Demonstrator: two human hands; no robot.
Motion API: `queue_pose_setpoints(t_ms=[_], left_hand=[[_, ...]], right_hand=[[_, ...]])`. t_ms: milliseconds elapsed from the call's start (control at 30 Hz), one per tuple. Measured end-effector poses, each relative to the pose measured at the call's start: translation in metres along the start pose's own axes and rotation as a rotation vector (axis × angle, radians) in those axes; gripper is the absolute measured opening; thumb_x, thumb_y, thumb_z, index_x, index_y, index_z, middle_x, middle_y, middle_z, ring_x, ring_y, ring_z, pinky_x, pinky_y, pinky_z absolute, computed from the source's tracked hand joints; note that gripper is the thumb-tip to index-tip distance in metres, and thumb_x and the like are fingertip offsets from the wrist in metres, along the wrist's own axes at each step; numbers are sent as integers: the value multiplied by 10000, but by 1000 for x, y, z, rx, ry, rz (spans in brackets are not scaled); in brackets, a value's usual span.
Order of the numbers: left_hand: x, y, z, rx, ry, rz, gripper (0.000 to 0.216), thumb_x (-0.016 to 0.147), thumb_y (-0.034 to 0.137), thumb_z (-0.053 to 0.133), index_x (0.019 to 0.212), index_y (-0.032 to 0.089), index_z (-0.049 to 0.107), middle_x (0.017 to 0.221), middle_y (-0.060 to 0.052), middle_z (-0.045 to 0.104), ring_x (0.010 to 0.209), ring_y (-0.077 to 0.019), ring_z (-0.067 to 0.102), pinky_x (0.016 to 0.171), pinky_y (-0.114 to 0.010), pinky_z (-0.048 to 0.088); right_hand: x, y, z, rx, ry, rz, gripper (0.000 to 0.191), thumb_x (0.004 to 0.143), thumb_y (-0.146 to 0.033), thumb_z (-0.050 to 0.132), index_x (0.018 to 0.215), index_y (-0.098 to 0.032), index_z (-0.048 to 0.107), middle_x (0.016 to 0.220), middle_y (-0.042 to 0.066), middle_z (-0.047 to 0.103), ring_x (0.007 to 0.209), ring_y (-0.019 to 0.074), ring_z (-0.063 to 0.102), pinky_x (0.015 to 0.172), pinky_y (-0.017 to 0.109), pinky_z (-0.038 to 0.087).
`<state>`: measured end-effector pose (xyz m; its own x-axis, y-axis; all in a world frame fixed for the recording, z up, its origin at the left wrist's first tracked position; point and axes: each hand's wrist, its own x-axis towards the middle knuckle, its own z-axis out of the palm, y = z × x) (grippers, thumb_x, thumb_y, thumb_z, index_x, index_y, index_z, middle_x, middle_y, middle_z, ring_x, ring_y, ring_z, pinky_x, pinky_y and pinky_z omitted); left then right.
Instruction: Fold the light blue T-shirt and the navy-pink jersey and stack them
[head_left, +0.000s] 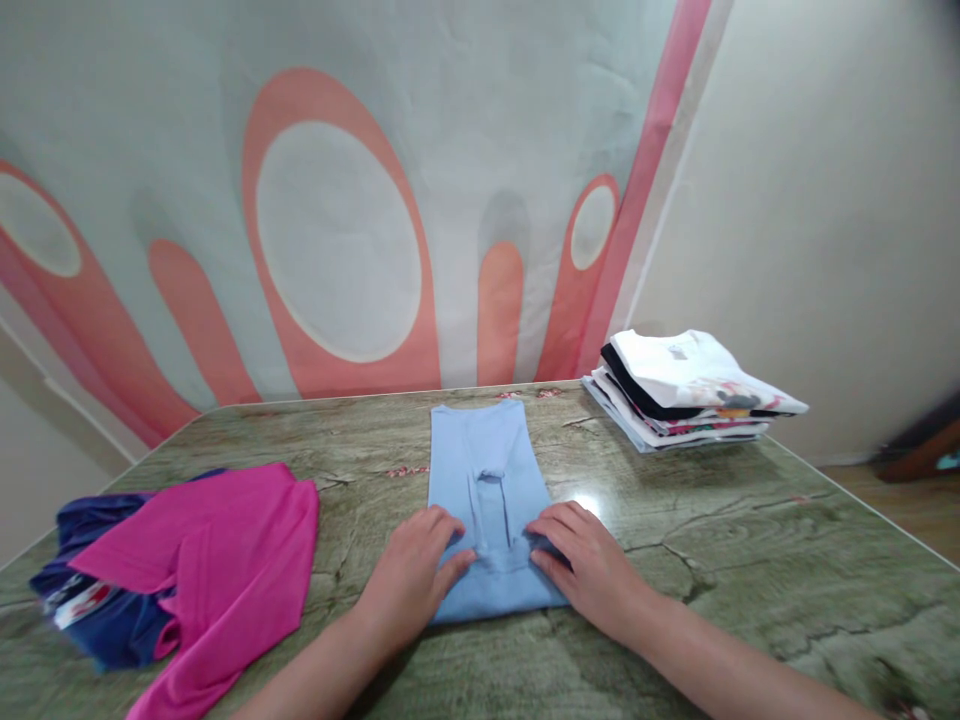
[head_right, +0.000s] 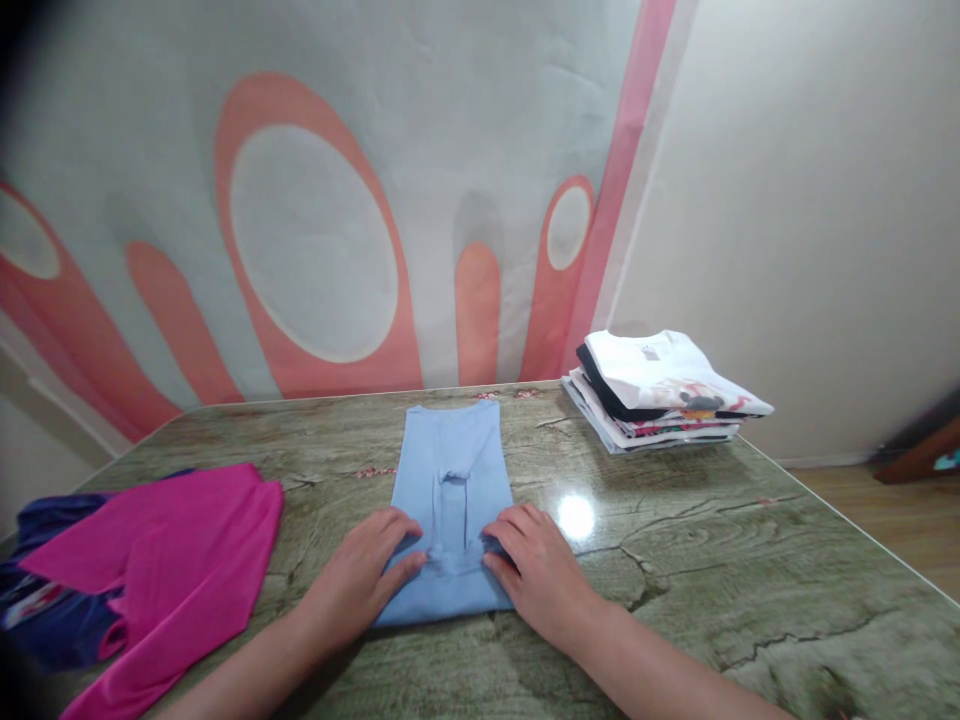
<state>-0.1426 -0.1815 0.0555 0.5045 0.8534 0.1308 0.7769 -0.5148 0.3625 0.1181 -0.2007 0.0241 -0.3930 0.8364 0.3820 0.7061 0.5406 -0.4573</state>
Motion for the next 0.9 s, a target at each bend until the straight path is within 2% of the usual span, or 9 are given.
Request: queue_pose_setpoints(t_ms=[167,333,533,700,900], left_hand=[[-3,-7,-15,-63,-115,-80,191,883,373,533,948,201,582,966,-52,608,912,-214,572,817,-321,417],[-6,-6,-19,-81,-227,-171,160,802,279,574,949,222,553,969,-31,632,893,-205,595,775,-286,412],[-4,-3,-16,-81,-221,-140,86,797,236,541,880,211,548,935,-29,624,889,-197,581,776,-282,414],[-3,-5,-14,-153,-214,-53,153,842,211,496,962,213,591,988,-41,643,964,-202,583,861,-312,421],[1,-13,-13,-248,-176,0,213,875,212,465,1015,218,626,995,-43,656,989,-201,586,896,-332,436]], right_hand=[[2,0,-3,46,-42,9,228,861,-202,629,1087,-232,621,990,61,602,953,230,523,830,401,460],[5,1,-2,133,-47,67,185,805,-148,679,968,-223,634,960,43,603,945,215,533,829,371,457],[6,3,3,129,-51,131,247,774,-167,714,1001,-235,644,982,38,605,949,213,535,840,367,442],[7,4,2,154,-29,113,203,742,-132,739,891,-230,642,928,8,636,929,204,543,820,349,425],[8,3,4,221,0,18,104,857,-128,629,876,-230,635,884,-11,657,909,173,562,827,335,422]])
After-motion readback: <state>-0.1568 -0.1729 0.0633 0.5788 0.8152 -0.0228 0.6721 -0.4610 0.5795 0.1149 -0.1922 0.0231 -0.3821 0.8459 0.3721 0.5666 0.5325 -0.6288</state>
